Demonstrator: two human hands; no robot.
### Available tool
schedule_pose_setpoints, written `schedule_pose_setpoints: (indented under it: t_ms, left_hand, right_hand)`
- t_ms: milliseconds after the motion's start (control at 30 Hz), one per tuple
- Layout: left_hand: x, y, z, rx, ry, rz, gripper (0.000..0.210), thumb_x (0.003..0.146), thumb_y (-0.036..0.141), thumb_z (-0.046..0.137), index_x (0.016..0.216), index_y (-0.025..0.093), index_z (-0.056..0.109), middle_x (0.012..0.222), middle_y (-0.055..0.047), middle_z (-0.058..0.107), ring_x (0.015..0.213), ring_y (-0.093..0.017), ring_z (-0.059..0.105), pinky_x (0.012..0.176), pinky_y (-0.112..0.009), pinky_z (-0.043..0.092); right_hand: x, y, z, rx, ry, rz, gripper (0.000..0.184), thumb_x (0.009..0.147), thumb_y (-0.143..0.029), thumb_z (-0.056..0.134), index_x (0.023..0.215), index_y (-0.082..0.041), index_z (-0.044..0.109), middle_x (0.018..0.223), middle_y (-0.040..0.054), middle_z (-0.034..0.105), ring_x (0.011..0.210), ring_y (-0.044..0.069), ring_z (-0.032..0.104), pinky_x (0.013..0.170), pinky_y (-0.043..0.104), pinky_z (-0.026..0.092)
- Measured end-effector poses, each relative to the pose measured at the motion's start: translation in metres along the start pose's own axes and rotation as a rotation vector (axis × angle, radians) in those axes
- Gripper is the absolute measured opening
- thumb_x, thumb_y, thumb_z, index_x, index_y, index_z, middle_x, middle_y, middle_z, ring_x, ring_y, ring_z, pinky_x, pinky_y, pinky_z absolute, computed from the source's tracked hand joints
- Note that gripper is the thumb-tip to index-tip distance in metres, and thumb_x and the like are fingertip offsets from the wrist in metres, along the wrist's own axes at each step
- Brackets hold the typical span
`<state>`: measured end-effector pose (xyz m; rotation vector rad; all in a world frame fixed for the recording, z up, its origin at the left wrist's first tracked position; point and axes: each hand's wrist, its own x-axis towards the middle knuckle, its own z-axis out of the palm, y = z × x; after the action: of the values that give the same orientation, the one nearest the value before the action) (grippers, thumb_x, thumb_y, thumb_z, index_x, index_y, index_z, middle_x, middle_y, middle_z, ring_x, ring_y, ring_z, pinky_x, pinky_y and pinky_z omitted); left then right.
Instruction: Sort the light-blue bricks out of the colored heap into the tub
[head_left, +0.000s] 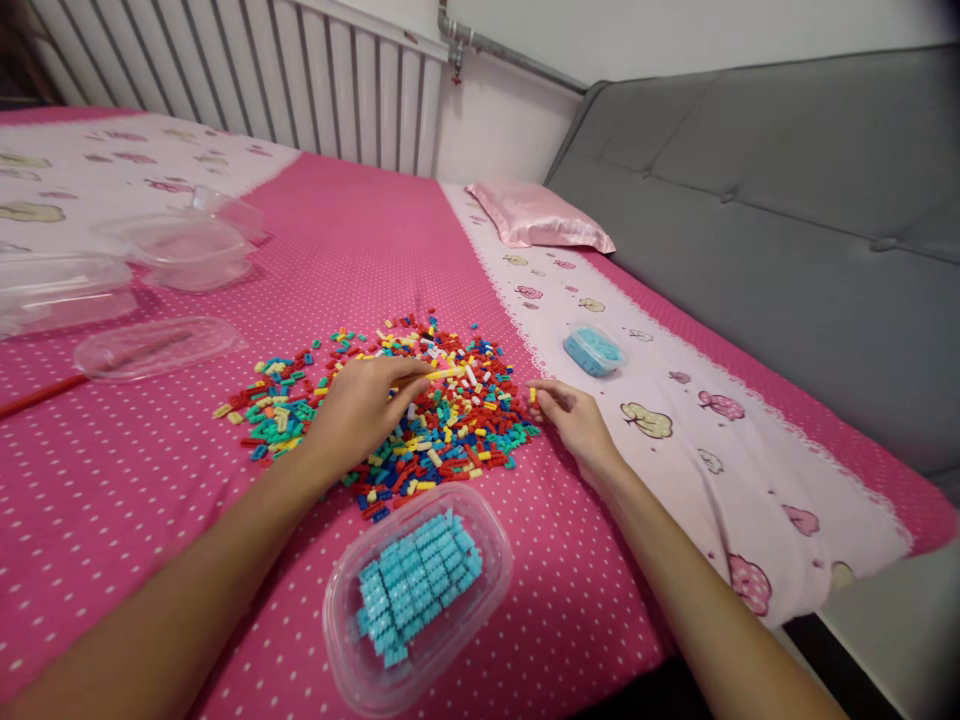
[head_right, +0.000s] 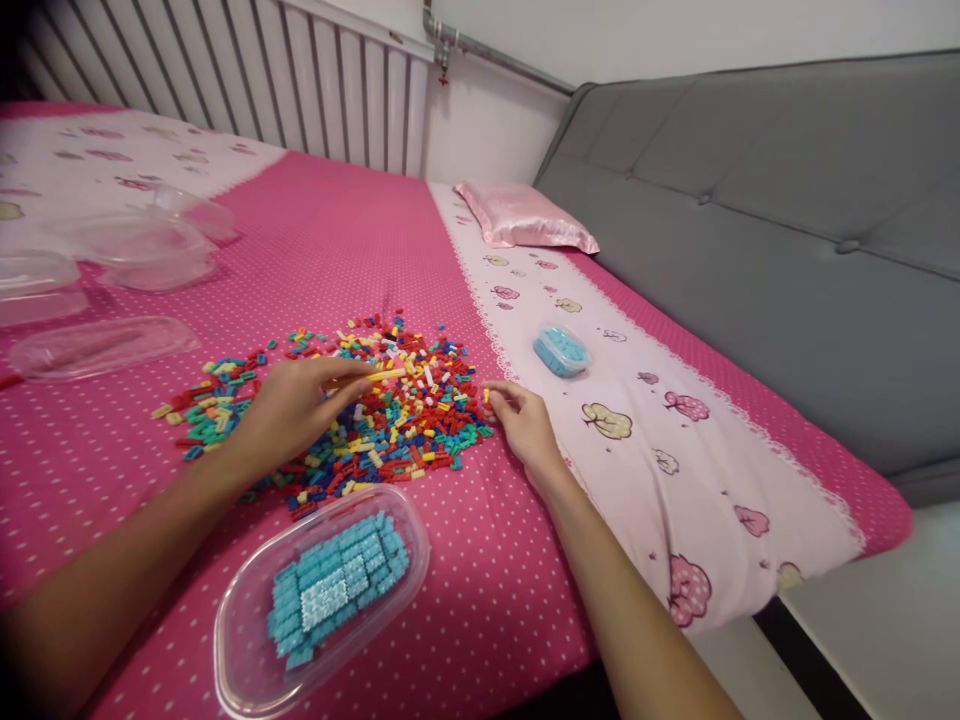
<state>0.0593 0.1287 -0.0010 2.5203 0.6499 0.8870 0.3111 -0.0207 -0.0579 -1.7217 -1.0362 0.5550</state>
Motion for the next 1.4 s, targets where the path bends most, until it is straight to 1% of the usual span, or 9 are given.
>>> schedule_pose_setpoints:
  t_ms: [133, 300, 467, 600, 700, 867, 1033, 1200, 1400]
  left_hand:
    - [0.002, -0.012, -0.018, -0.022, 0.066, -0.184, 0.015, 0.083, 0.034, 0.070, 0.093, 0.023, 0.076, 0.087, 0.001, 0.078, 0.080, -0.020, 0.068, 0.074, -0.030, 0.045]
    - [0.008, -0.046, -0.067, -0.111, 0.385, -0.456, 0.013, 0.084, 0.019, 0.062, 0.095, 0.016, 0.067, 0.073, 0.001, 0.067, 0.066, -0.014, 0.061, 0.064, -0.025, 0.042]
    - [0.010, -0.064, -0.093, -0.372, 0.682, -0.586, 0.015, 0.093, 0.016, 0.040, 0.087, 0.016, 0.054, 0.061, 0.006, 0.041, 0.048, -0.007, 0.033, 0.049, -0.022, 0.027]
    - [0.006, -0.065, -0.099, -0.542, 0.669, -0.624, 0.025, 0.098, 0.029, 0.040, 0.079, 0.018, 0.051, 0.056, 0.007, 0.033, 0.044, -0.007, 0.029, 0.045, -0.021, 0.023]
    - [0.003, -0.066, -0.098, -0.634, 0.661, -0.641, 0.025, 0.098, 0.027, 0.044, 0.075, 0.018, 0.048, 0.056, 0.006, 0.042, 0.045, -0.007, 0.037, 0.046, -0.020, 0.029]
    - [0.002, -0.066, -0.097, -0.810, 0.677, -0.677, 0.020, 0.098, 0.023, 0.038, 0.083, 0.018, 0.050, 0.057, 0.006, 0.045, 0.043, -0.006, 0.038, 0.046, -0.018, 0.029]
    - [-0.001, -0.063, -0.102, -0.939, 0.643, -0.708, 0.045, 0.100, 0.054, 0.030, 0.069, 0.022, 0.034, 0.051, 0.010, 0.024, 0.037, -0.006, 0.018, 0.040, -0.021, 0.014]
    - [-0.004, -0.060, -0.107, -0.897, 0.611, -0.720, 0.062, 0.087, 0.082, 0.027, 0.068, 0.024, 0.025, 0.052, 0.011, 0.016, 0.039, -0.006, 0.012, 0.039, -0.023, 0.013]
    - [-0.005, -0.066, -0.097, -0.571, 0.473, -0.739, 0.048, 0.099, 0.063, 0.028, 0.078, 0.021, 0.039, 0.057, 0.010, 0.026, 0.042, -0.006, 0.022, 0.041, -0.020, 0.023]
  right_hand:
    - [0.001, 0.005, 0.001, 0.029, -0.011, 0.034, 0.036, 0.097, -0.041, 0.060, 0.121, -0.015, 0.061, 0.116, 0.0081, 0.065, 0.098, 0.019, 0.066, 0.085, 0.040, 0.058]
    - [0.001, 0.010, 0.006, 0.006, 0.025, 0.037, 0.036, 0.096, -0.040, 0.062, 0.122, -0.016, 0.061, 0.119, 0.0085, 0.065, 0.100, 0.020, 0.065, 0.086, 0.041, 0.057]
    - [-0.004, 0.012, 0.009, 0.024, 0.039, 0.035, 0.036, 0.097, -0.041, 0.060, 0.123, -0.017, 0.061, 0.119, 0.0086, 0.065, 0.100, 0.019, 0.065, 0.086, 0.040, 0.057]
    - [-0.004, 0.018, 0.010, 0.021, 0.063, 0.020, 0.032, 0.096, -0.041, 0.061, 0.114, -0.016, 0.063, 0.106, 0.0057, 0.067, 0.090, 0.017, 0.065, 0.083, 0.038, 0.056]
    - [-0.004, 0.022, 0.010, -0.003, 0.053, 0.003, 0.033, 0.090, -0.047, 0.063, 0.106, -0.019, 0.064, 0.095, 0.0051, 0.069, 0.088, 0.020, 0.066, 0.086, 0.040, 0.053]
    - [-0.005, 0.021, 0.010, -0.087, 0.030, -0.011, 0.041, 0.078, -0.058, 0.062, 0.097, -0.023, 0.070, 0.100, 0.0086, 0.073, 0.096, 0.028, 0.067, 0.094, 0.046, 0.049]
    - [-0.004, 0.018, 0.009, -0.146, 0.009, 0.007, 0.043, 0.075, -0.061, 0.061, 0.092, -0.023, 0.072, 0.097, 0.0089, 0.076, 0.093, 0.031, 0.069, 0.092, 0.049, 0.052]
    - [-0.005, 0.020, 0.009, -0.169, -0.001, 0.000, 0.044, 0.076, -0.062, 0.058, 0.091, -0.024, 0.073, 0.098, 0.0084, 0.077, 0.094, 0.032, 0.070, 0.089, 0.048, 0.055]
    - [-0.004, 0.024, 0.011, -0.194, 0.024, -0.038, 0.043, 0.081, -0.061, 0.053, 0.092, -0.024, 0.073, 0.100, 0.0079, 0.076, 0.095, 0.029, 0.071, 0.092, 0.044, 0.056]
